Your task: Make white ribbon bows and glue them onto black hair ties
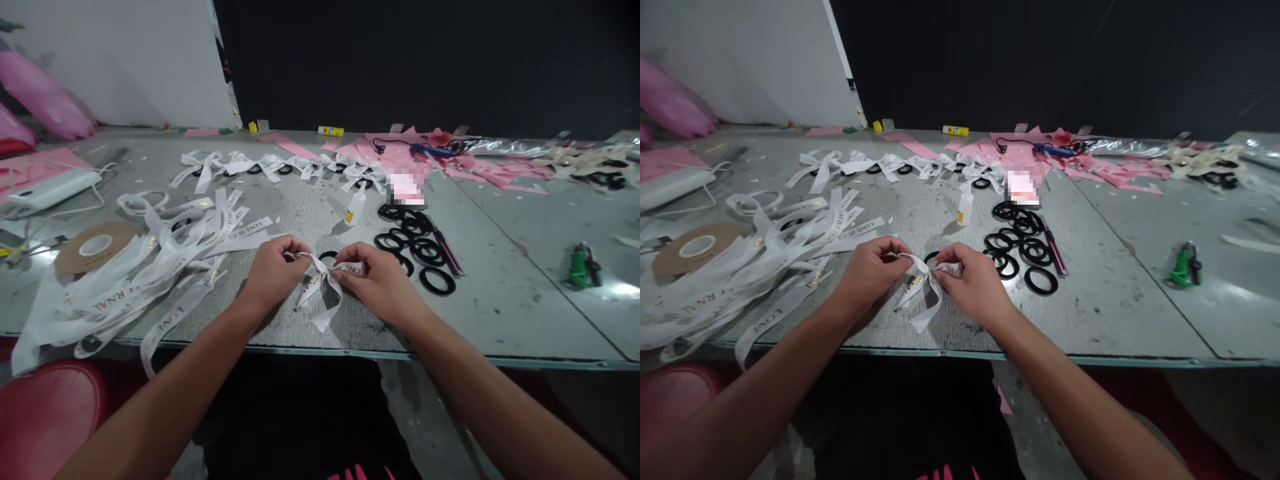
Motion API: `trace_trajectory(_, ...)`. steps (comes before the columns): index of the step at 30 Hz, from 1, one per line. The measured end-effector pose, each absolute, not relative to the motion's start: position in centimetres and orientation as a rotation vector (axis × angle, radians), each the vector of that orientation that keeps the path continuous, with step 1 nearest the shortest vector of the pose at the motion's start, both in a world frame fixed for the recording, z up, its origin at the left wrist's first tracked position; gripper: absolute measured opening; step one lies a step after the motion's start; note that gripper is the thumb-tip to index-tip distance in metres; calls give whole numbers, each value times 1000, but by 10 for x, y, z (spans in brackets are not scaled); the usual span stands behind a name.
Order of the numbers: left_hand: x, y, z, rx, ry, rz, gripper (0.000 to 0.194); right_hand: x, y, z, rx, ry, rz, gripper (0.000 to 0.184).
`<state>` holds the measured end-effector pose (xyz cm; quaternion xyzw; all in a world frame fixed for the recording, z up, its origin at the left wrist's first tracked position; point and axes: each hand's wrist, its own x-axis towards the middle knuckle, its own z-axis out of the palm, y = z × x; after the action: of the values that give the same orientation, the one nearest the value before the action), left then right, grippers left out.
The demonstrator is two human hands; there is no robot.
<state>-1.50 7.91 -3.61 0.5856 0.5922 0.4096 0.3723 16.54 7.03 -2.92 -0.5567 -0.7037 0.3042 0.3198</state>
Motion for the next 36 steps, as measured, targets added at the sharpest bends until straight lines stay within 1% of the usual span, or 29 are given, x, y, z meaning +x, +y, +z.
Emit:
trace_trajectory(10, -17, 80, -43, 1641, 1559, 1002, 4, 167, 71, -37, -1490, -1839, 807, 11)
trace_trajectory(15, -15, 84, -47, 1639, 1609, 966, 6, 167, 74, -40, -1530, -1883, 718, 9)
trace_trajectory(17, -15, 85, -48, 1607, 1612, 976, 12, 167, 77, -40, -1471, -1930, 652, 9)
trace_trajectory(21, -17, 81, -50, 1582, 1502, 1080, 39, 168, 83, -39, -1348, -2044, 590, 16)
trace_trajectory(22, -17, 79, -50, 1616, 1470, 1121, 42, 168, 84, -38, -1340, -2063, 588, 17)
trace_trajectory(23, -18, 78, -50, 1677, 1442, 1149, 41, 168, 85, -38, -1335, -2079, 581, 18)
trace_trajectory(25, -19, 75, -51, 1848, 1403, 1149, 29, 168, 86, -39, -1318, -2108, 547, 17)
trace_trajectory(27, -19, 73, -53, 2049, 1360, 1070, 18, 168, 85, -39, -1297, -2137, 510, 16)
trace_trajectory(28, -19, 73, -54, 2140, 1340, 1026, 15, 168, 84, -40, -1289, -2147, 497, 15)
trace_trajectory(31, -20, 75, -58, 2318, 1310, 945, 16, 169, 82, -42, -1276, -2148, 483, 12)
trace_trajectory(36, -20, 77, -63, 2386, 1325, 930, 18, 168, 82, -45, -1278, -2134, 438, 11)
